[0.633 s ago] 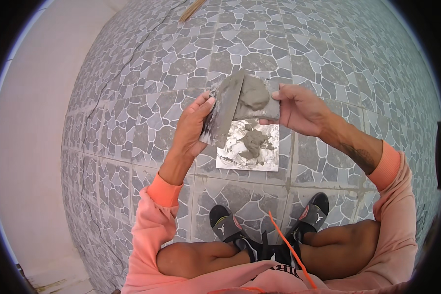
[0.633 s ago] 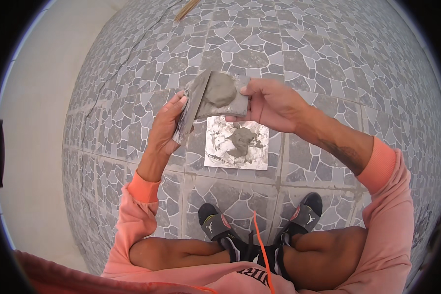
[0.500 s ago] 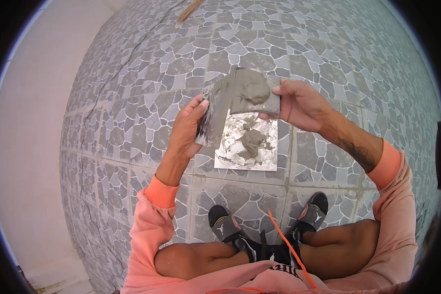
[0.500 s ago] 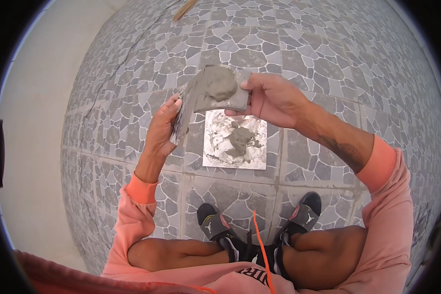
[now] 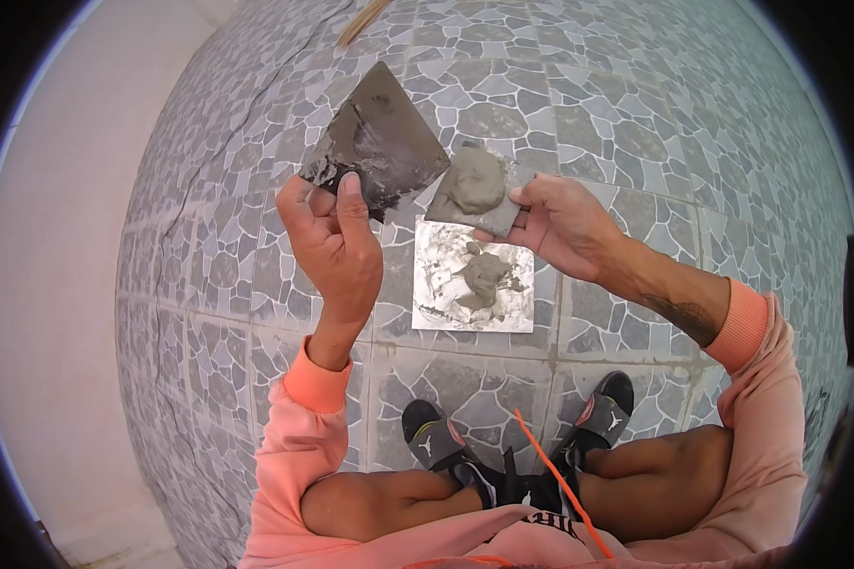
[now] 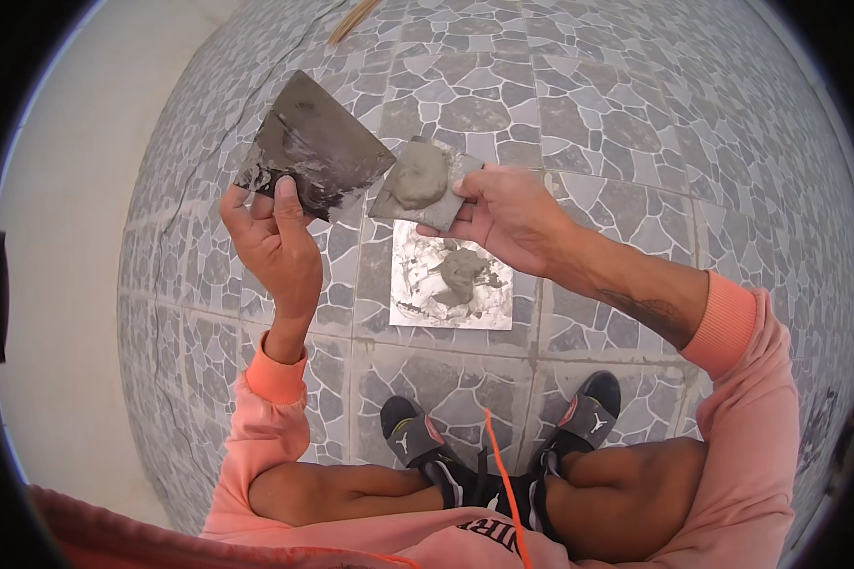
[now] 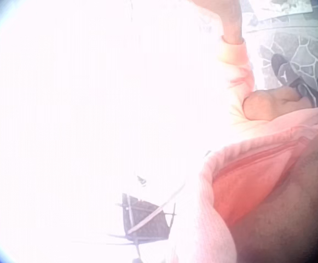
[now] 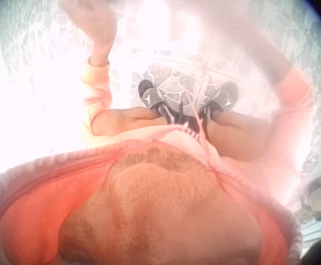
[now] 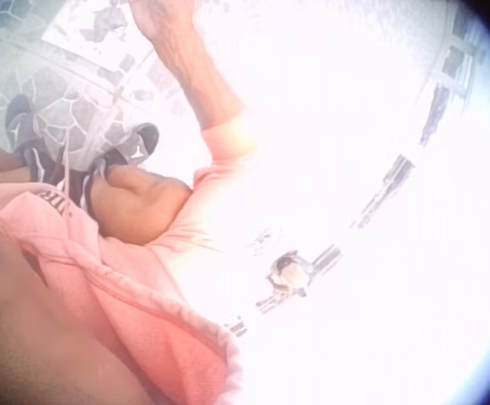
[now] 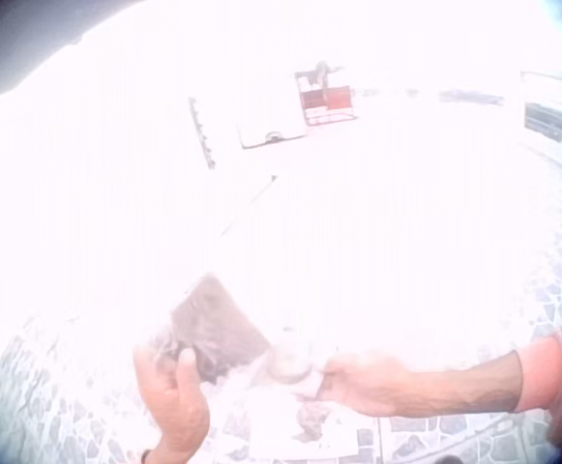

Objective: The person applies grout to the spaces between floor tiles using a spatula.

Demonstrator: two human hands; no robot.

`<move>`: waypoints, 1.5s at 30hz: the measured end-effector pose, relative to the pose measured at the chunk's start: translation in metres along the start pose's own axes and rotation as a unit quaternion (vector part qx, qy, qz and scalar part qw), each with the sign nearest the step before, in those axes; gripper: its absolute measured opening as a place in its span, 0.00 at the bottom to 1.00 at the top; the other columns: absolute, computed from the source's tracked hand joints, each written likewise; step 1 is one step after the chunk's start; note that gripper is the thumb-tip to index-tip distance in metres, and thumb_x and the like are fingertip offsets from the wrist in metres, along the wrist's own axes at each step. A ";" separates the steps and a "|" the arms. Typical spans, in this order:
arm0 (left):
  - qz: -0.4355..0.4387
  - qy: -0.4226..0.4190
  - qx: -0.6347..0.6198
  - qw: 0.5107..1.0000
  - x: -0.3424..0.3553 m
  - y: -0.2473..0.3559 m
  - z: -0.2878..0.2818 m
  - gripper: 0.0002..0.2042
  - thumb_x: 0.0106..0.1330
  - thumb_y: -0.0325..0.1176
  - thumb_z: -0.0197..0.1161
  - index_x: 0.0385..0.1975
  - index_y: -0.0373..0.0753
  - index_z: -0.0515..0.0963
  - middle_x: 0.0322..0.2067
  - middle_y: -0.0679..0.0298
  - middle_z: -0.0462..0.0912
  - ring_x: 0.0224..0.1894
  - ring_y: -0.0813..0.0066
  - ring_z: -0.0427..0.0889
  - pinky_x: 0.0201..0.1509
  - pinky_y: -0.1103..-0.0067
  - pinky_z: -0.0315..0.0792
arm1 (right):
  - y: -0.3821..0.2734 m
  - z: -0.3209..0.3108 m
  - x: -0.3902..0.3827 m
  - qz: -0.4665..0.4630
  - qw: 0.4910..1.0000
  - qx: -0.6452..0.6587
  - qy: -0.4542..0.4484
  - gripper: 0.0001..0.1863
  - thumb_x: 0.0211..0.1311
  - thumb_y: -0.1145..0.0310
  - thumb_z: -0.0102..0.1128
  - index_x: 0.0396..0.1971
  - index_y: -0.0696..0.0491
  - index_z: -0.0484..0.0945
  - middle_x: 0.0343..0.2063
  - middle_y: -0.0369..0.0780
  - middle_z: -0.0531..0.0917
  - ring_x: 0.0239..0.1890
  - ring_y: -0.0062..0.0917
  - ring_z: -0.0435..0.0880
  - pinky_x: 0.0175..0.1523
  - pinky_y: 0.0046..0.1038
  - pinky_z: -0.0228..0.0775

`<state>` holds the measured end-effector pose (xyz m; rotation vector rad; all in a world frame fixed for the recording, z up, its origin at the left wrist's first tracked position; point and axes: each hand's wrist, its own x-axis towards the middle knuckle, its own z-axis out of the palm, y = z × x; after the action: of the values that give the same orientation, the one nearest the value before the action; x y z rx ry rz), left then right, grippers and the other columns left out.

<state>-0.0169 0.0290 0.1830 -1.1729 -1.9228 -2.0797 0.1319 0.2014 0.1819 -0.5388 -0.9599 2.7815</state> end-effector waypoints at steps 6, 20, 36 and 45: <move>0.209 -0.018 0.111 0.972 -0.010 0.000 0.008 0.16 0.65 0.18 0.55 0.50 0.31 0.60 0.35 0.54 0.79 0.30 0.82 0.80 0.27 0.86 0.73 | -0.001 0.014 0.004 -0.032 0.999 0.044 0.009 0.19 0.62 0.81 0.37 0.51 0.74 0.55 0.53 0.56 0.65 0.55 0.47 0.73 0.57 0.46 0.76; 0.289 -0.082 0.168 0.939 -0.002 0.007 0.005 0.16 0.66 0.17 0.53 0.50 0.31 0.57 0.32 0.55 0.76 0.25 0.85 0.71 0.25 0.88 0.66 | -0.010 0.022 0.009 -0.038 0.999 0.032 0.013 0.17 0.60 0.80 0.34 0.47 0.75 0.58 0.54 0.58 0.65 0.57 0.46 0.71 0.61 0.47 0.71; 0.287 -0.113 0.233 0.922 -0.006 -0.008 0.000 0.14 0.67 0.17 0.51 0.51 0.31 0.64 0.46 0.46 0.80 0.41 0.67 0.84 0.37 0.81 0.77 | -0.021 0.033 0.001 -0.065 0.998 0.014 -0.010 0.18 0.64 0.79 0.36 0.51 0.75 0.59 0.52 0.56 0.68 0.54 0.44 0.75 0.57 0.44 0.76; 0.262 -0.113 0.199 0.937 -0.013 -0.030 -0.010 0.23 0.57 0.10 0.50 0.54 0.35 0.67 0.50 0.51 0.79 0.45 0.60 0.84 0.36 0.81 0.78 | -0.025 0.035 0.000 -0.060 0.998 0.016 -0.007 0.19 0.64 0.79 0.37 0.52 0.74 0.60 0.52 0.55 0.69 0.54 0.43 0.75 0.58 0.45 0.74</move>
<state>-0.0279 0.0213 0.1518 -1.6372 -1.7339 -1.2664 0.1190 0.2013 0.2232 -0.4414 -0.9162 2.6930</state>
